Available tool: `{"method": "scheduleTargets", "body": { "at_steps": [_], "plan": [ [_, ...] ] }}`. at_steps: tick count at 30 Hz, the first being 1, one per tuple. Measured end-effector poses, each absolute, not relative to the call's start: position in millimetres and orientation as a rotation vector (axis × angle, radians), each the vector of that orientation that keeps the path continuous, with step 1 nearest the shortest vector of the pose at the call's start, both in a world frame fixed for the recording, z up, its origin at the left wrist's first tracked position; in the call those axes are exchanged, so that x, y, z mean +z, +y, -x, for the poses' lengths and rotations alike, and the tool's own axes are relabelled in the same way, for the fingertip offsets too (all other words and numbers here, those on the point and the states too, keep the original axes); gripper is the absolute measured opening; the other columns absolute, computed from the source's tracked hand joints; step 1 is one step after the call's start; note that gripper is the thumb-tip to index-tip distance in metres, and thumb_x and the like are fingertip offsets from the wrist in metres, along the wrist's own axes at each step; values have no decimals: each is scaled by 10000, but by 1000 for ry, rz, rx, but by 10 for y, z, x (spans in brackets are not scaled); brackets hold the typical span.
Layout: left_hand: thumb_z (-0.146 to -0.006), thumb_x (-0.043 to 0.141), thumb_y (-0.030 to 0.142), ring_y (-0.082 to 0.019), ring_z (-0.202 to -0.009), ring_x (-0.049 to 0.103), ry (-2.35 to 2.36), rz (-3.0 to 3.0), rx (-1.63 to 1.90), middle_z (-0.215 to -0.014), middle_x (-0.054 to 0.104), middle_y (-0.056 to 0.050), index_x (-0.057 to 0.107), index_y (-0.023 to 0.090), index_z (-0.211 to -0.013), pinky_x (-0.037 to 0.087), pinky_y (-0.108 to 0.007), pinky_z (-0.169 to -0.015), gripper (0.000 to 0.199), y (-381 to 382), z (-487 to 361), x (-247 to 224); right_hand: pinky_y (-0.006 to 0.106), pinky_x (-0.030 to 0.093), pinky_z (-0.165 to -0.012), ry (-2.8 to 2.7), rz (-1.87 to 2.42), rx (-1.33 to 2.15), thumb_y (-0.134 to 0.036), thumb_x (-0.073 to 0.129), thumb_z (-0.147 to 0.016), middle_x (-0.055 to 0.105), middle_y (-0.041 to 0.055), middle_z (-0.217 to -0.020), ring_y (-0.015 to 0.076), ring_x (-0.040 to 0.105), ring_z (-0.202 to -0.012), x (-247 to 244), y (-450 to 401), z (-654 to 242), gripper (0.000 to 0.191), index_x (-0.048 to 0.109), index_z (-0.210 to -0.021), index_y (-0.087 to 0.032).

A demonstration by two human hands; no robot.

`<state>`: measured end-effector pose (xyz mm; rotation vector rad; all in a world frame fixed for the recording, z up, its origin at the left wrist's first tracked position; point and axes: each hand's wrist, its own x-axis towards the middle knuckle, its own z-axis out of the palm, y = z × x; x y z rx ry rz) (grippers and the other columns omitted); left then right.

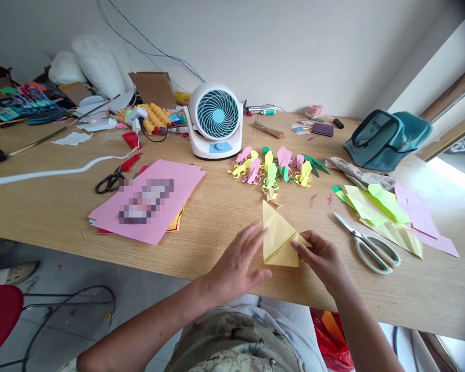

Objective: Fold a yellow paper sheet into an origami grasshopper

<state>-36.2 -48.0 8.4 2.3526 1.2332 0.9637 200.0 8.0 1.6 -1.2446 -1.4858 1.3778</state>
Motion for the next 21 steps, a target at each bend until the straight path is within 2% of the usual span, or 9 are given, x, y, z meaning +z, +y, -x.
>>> {"method": "scheduleTargets", "body": {
  "at_steps": [2, 3, 5, 6, 9, 12, 16, 21],
  "plan": [
    [-869, 679, 428, -335, -1447, 330, 1258, -2115, 1198, -1547, 356, -208, 173, 184, -1564, 311, -491, -1180, 894, -176, 286, 191, 219, 403, -521, -1380, 1186, 1347, -531, 767, -747, 603, -5, -683, 105, 529, -588, 79, 216, -1956, 384, 629, -806, -178],
    [-826, 725, 442, -337, -1390, 416, 1226, -1961, 1242, -1500, 416, -219, 199, 166, -1553, 385, -473, -1128, 939, -5, 240, 230, 212, 404, -519, -1346, 1164, 1335, -531, 780, -734, 602, -11, -662, 98, 529, -576, 110, 289, -1932, 387, 628, -799, -181],
    [-757, 789, 443, -305, -1170, 613, 1089, -1641, 1189, -1341, 574, -205, 293, 149, -1510, 525, -405, -945, 948, 322, 153, 261, 209, 432, -541, -1278, 1150, 1350, -514, 814, -702, 632, -7, -664, 100, 560, -585, 155, 430, -1886, 393, 624, -814, -189],
    [-735, 806, 441, -280, -1063, 662, 1011, -1506, 1135, -1269, 625, -188, 384, 139, -1455, 548, -369, -869, 887, 457, 118, 251, 213, 453, -564, -1243, 1140, 1366, -504, 827, -687, 661, 2, -701, 106, 586, -607, 164, 489, -1865, 401, 629, -846, -193],
    [-650, 862, 402, -207, -909, 683, 888, -1236, 1123, -1142, 698, -125, 609, 117, -1184, 529, -283, -787, 656, 673, 75, 155, 238, 494, -612, -1167, 1120, 1429, -501, 849, -647, 705, 18, -803, 127, 640, -662, 134, 586, -1807, 452, 633, -912, -205],
    [-620, 875, 386, -167, -845, 662, 890, -1148, 1123, -1010, 732, -68, 678, 118, -1032, 507, -250, -765, 529, 649, 119, 71, 256, 483, -598, -1175, 1124, 1480, -528, 847, -624, 696, 11, -774, 134, 628, -626, 57, 579, -1753, 476, 628, -898, -206],
    [-633, 864, 415, -132, -748, 628, 939, -1051, 1091, -865, 729, -35, 711, 129, -993, 471, -222, -678, 484, 572, 189, 67, 257, 428, -570, -1251, 1107, 1458, -541, 832, -637, 653, -6, -676, 136, 578, -615, -15, 538, -1705, 458, 638, -871, -198],
    [-605, 883, 427, -175, -811, 664, 907, -928, 1081, -914, 743, -74, 720, 119, -967, 523, -306, -780, 503, 575, 184, 96, 283, 410, -585, -1349, 1111, 1458, -587, 828, -608, 665, 20, -688, 155, 548, -633, -27, 520, -1701, 482, 642, -811, -192]
  ]
}}
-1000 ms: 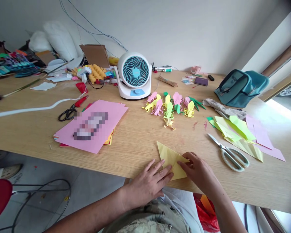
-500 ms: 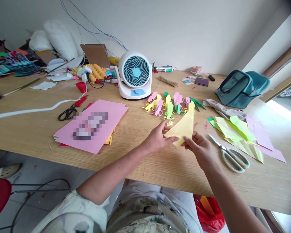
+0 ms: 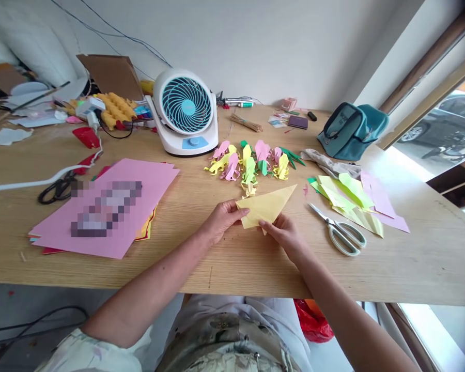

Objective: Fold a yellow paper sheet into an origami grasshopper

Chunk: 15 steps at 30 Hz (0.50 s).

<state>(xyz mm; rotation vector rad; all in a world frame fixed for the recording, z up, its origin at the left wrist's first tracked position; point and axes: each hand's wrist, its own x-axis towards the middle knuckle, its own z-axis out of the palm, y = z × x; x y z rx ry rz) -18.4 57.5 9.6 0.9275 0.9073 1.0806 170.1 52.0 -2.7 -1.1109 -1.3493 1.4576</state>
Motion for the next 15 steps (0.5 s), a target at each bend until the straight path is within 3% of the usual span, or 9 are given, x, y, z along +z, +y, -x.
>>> {"method": "scheduleTargets", "body": {
  "at_steps": [9, 15],
  "plan": [
    [-571, 894, 414, -129, -717, 643, 1000, -947, 1022, -908, 732, -44, 696, 148, -965, 497, -210, -593, 515, 550, 200, 95, 268, 413, -601, -1291, 1089, 1423, -562, 800, -664, 622, -6, -680, 132, 510, -622, -13, 517, -1710, 415, 643, -792, -200],
    [-592, 885, 368, -175, -849, 664, 931, -1048, 842, -986, 741, -74, 703, 139, -1036, 496, -236, -671, 532, 529, 171, 80, 265, 449, -592, -1262, 1105, 1377, -598, 752, -697, 618, -4, -703, 141, 524, -629, 36, 494, -1740, 418, 603, -780, -217]
  ]
}}
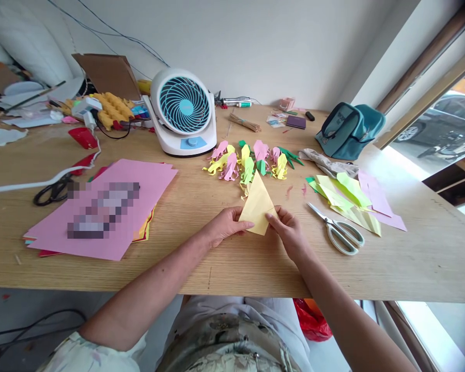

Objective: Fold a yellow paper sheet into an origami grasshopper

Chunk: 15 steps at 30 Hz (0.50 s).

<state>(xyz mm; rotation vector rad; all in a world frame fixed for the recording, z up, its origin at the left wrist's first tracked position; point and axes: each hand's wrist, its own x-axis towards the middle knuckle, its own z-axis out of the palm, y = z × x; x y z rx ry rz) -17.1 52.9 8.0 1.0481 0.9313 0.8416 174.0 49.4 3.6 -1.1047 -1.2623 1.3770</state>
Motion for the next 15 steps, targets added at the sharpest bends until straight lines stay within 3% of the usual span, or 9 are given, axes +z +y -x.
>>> {"method": "scheduleTargets", "body": {
  "at_steps": [5, 15],
  "plan": [
    [-587, 901, 292, -201, -959, 668, 816, -1022, 990, -1079, 733, -82, 664, 140, -1090, 501, -315, -873, 576, 552, 171, 95, 260, 437, -542, -1306, 1097, 1445, -608, 751, -699, 618, -3, -695, 144, 540, -601, 1, 480, -1752, 438, 611, -813, -209],
    [-579, 899, 375, -195, -837, 651, 923, -1003, 1091, -926, 744, -68, 680, 127, -916, 504, -314, -799, 472, 539, 150, 74, 231, 308, -465, -1453, 1133, 1418, -629, 695, -755, 515, -38, -593, 104, 436, -520, -15, 474, -1742, 452, 575, -733, -194]
  ]
}}
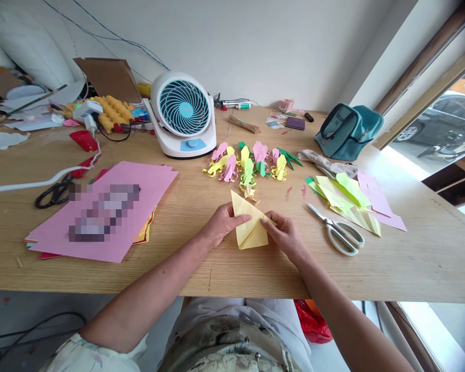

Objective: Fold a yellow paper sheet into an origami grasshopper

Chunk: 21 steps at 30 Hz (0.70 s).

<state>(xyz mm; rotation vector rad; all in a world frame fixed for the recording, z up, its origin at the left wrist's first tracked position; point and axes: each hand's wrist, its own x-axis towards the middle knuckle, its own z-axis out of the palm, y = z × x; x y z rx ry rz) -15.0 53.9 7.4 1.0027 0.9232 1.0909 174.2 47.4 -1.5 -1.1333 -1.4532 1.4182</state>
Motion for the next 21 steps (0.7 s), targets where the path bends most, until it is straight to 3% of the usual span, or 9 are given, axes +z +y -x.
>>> {"method": "scheduleTargets", "body": {
  "at_steps": [9, 14, 21],
  "plan": [
    [-642, 838, 416, -165, -729, 612, 1009, -1203, 1103, -795, 694, -30, 664, 129, -853, 471, -270, -695, 397, 540, 173, 113, 235, 333, -487, -1578, 1153, 1262, -559, 623, -845, 557, -12, -672, 121, 464, -562, -58, 481, -1743, 370, 603, -788, -194],
    [-634, 839, 419, -150, -713, 597, 988, -1203, 1134, -767, 672, -13, 659, 135, -840, 461, -256, -687, 395, 545, 179, 135, 245, 359, -530, -1594, 1160, 1165, -534, 651, -824, 577, 11, -719, 140, 487, -628, -67, 500, -1745, 358, 613, -733, -190],
    [-637, 819, 387, -176, -730, 625, 1046, -1185, 1057, -787, 700, -34, 672, 134, -835, 485, -286, -704, 353, 526, 135, 46, 253, 399, -564, -1607, 1136, 1224, -522, 626, -850, 613, 7, -724, 150, 533, -644, -75, 504, -1725, 334, 609, -822, -190]
  ]
}}
